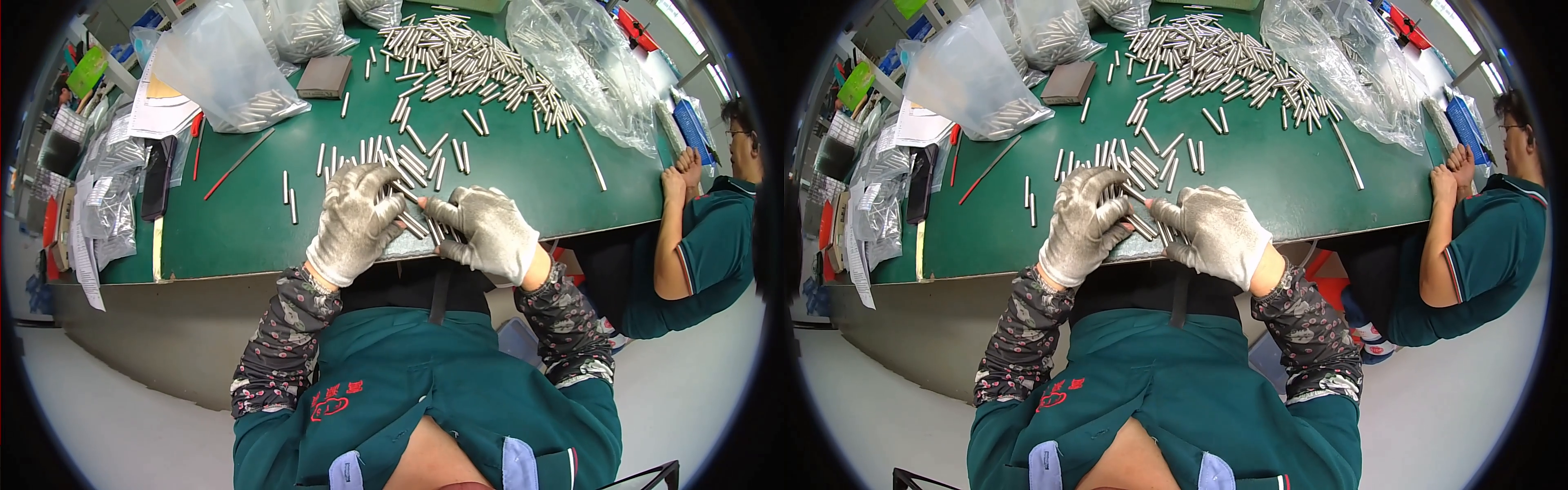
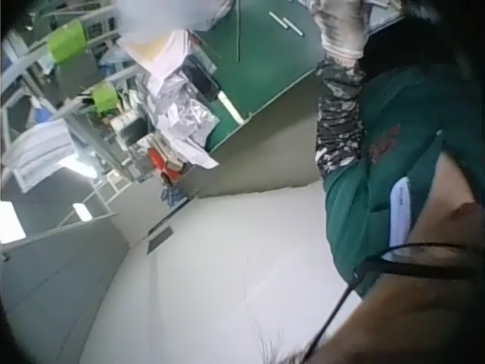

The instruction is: Packing small metal rods into plastic bags at a manufacturing workbench.

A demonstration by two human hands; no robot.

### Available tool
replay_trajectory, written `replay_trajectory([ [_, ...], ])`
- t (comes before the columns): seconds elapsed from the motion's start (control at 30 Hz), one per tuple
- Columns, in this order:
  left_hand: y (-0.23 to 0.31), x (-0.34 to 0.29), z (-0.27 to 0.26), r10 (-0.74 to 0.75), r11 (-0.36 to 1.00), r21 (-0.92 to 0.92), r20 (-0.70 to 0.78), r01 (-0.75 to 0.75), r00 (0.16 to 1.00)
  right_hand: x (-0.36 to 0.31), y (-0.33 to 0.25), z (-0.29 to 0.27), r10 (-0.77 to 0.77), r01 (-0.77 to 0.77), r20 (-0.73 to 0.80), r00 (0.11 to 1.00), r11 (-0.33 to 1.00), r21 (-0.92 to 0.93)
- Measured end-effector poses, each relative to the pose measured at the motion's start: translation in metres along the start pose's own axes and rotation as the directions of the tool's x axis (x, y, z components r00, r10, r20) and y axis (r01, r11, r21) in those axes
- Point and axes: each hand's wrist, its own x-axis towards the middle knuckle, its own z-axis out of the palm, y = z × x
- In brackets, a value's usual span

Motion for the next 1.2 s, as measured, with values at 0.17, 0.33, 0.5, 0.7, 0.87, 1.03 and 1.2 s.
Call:
replay_trajectory([
  [0.17,-0.001,0.006,-0.004,0.237,0.971,0.021,0.032,-0.238,0.971,0.001,0.006,0.0,-0.031,0.029,0.022,0.999,0.997,0.074],
  [0.33,0.003,0.003,0.0,0.189,0.963,0.178,0.088,-0.202,0.978,-0.001,0.005,-0.003,0.01,-0.012,0.065,0.998,0.999,0.032],
  [0.5,0.015,0.005,-0.003,0.051,0.968,0.242,0.09,-0.072,0.995,-0.009,0.004,0.0,0.115,-0.115,-0.014,0.993,0.993,-0.02],
  [0.7,0.026,0.004,0.008,0.098,0.974,0.196,0.074,-0.111,0.992,-0.008,0.003,0.005,0.141,-0.145,-0.103,0.985,0.989,-0.025],
  [0.87,0.023,0.002,0.007,0.153,0.981,0.1,0.132,-0.167,0.979,-0.002,0.007,0.002,0.089,-0.088,-0.085,0.992,0.996,0.008],
  [1.03,0.021,0.008,0.007,0.175,0.978,0.097,0.113,-0.186,0.978,0.008,0.01,-0.01,0.034,-0.045,0.135,0.99,0.996,0.08],
  [1.2,0.017,0.007,0.016,0.111,0.981,0.166,-0.034,-0.104,0.993,0.007,0.011,-0.012,-0.053,0.041,0.127,0.99,0.995,0.093],
])
